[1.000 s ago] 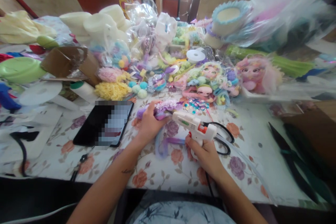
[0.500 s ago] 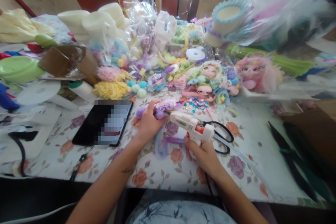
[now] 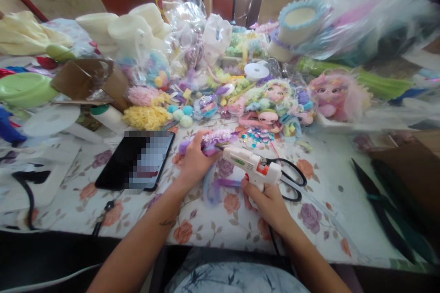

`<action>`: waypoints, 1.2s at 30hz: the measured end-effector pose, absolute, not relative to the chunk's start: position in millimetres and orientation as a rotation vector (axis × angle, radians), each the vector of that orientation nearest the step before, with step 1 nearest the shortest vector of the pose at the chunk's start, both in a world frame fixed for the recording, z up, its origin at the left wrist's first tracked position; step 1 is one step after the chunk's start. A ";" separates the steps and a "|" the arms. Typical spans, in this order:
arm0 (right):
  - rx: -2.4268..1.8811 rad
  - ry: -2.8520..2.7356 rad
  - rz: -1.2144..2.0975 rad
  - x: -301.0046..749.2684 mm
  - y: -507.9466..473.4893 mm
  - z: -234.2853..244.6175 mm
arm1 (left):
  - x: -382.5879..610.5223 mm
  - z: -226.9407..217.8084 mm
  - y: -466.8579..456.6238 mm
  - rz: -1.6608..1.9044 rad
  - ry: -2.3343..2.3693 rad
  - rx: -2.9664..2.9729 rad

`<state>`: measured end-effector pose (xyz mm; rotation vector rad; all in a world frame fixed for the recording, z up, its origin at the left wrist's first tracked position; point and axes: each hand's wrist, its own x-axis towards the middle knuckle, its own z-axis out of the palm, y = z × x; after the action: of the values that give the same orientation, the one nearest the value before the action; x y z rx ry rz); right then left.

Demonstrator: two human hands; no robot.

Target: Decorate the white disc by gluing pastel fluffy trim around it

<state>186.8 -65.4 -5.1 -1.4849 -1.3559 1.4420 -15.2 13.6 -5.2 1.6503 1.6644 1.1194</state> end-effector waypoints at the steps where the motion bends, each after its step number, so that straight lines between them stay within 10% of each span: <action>1: -1.480 -1.361 1.452 186.5 -65.2 -5.0 | -15.1 -5.2 13.5 1.121 1.668 1.657; 36: -1.487 -1.132 1.488 188.6 -59.9 7.0 | -15.9 -6.3 15.8 1.149 1.664 1.539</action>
<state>188.6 -59.9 7.0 -1.4874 -1.1317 1.4884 -15.9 15.8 -6.3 1.5388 1.6642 1.1489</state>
